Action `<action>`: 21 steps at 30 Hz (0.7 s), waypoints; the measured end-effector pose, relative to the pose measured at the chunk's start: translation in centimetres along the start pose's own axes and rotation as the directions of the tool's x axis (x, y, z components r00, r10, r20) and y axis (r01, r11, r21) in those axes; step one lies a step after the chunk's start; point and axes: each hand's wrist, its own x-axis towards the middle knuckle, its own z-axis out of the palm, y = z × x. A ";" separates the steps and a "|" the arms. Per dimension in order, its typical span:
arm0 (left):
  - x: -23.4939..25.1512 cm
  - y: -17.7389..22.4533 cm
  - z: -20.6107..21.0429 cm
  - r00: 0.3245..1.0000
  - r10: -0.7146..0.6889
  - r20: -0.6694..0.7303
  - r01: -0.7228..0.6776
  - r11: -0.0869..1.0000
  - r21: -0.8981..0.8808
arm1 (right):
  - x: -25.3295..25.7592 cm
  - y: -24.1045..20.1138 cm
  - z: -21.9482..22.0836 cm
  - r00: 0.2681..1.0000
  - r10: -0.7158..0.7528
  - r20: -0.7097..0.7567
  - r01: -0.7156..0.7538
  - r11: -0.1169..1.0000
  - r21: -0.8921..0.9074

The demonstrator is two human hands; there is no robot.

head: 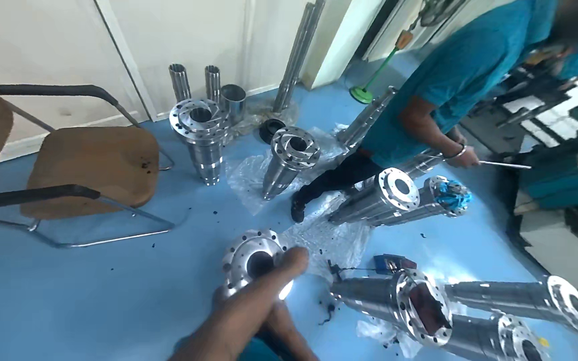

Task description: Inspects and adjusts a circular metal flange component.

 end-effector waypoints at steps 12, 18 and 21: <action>-7.2 -12.2 -3.8 0.924 -0.105 0.367 0.160 0.979 -0.123 | 3.7 6.6 -6.7 0.741 -0.468 -0.481 0.490 0.867 -0.088; -8.8 -14.7 0.7 0.972 -0.214 0.097 0.227 0.753 -0.617 | 3.0 9.6 -8.4 0.936 -0.133 -0.327 0.126 0.991 -0.041; -7.0 -12.8 1.4 0.938 -0.339 -0.077 0.134 0.556 -0.820 | 0.8 8.3 -6.1 0.954 0.037 -0.297 -0.025 0.999 0.042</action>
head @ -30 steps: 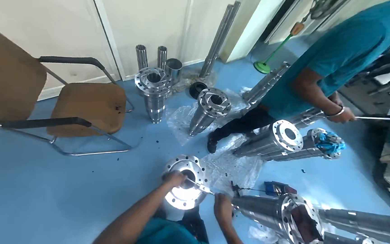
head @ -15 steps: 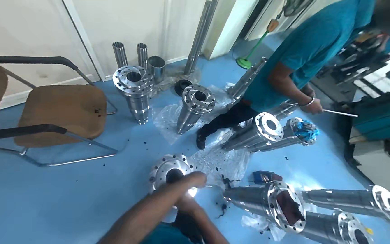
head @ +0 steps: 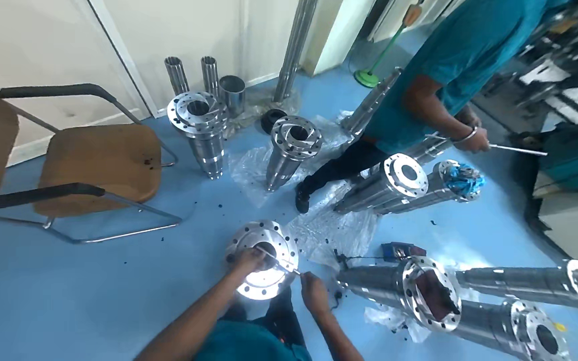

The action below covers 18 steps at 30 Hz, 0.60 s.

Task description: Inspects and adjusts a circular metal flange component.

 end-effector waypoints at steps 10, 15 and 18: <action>3.1 8.0 8.2 0.915 0.131 0.381 -0.396 0.456 0.797 | -0.1 -3.3 3.5 0.906 -0.282 0.317 0.261 0.959 0.110; 0.5 5.4 3.6 0.939 0.166 0.301 -0.334 0.650 0.682 | 1.1 -3.6 -1.3 0.980 -0.165 0.112 0.162 0.986 0.034; -1.7 1.6 1.8 0.934 -0.022 0.356 -0.227 0.734 0.640 | 3.5 -4.3 -3.6 0.968 -0.180 -0.173 0.188 0.982 0.031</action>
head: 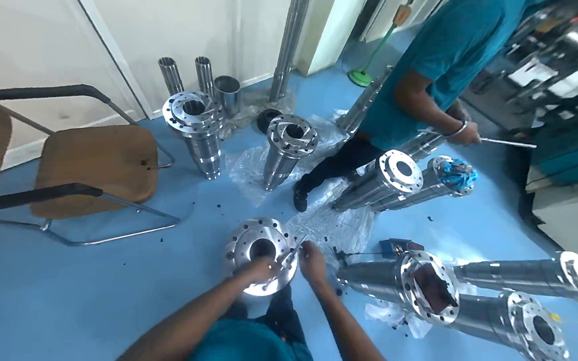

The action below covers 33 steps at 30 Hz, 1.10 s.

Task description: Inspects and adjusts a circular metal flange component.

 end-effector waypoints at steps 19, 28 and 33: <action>4.7 -0.2 -3.0 0.873 -0.149 -0.464 -0.031 0.933 -0.359 | -6.6 3.5 2.8 0.917 0.313 0.248 -0.322 0.947 -0.004; 8.8 10.0 0.8 0.980 0.199 0.015 -0.196 0.945 0.263 | -5.6 -5.3 1.6 0.788 -0.255 0.560 0.069 0.941 0.331; 2.7 4.8 -2.6 0.985 0.005 -0.171 0.015 0.993 0.113 | -1.9 3.5 -1.0 0.894 -0.045 0.445 -0.058 0.975 0.214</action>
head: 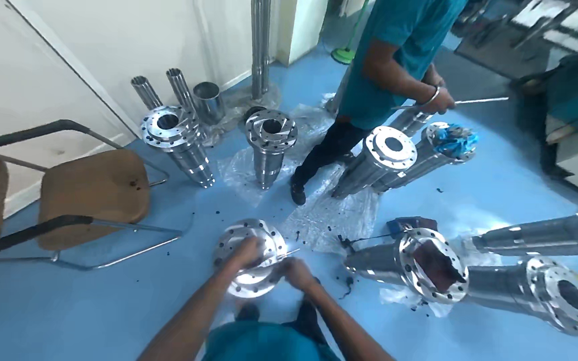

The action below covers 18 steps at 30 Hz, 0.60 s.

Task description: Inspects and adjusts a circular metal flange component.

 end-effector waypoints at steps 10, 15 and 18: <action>-5.4 -3.1 7.2 0.817 -0.530 -0.226 0.270 0.699 -0.662 | 3.3 5.1 -5.7 0.987 0.162 -0.020 -0.116 0.781 0.613; -5.5 -4.2 8.0 0.751 -0.616 -0.236 0.234 0.583 -0.778 | 4.1 6.2 -5.7 0.992 0.104 0.072 -0.125 0.726 0.676; -5.9 -5.2 6.8 0.797 -0.585 -0.148 0.291 0.588 -0.755 | 4.5 5.8 -6.4 0.991 0.090 0.097 -0.132 0.743 0.656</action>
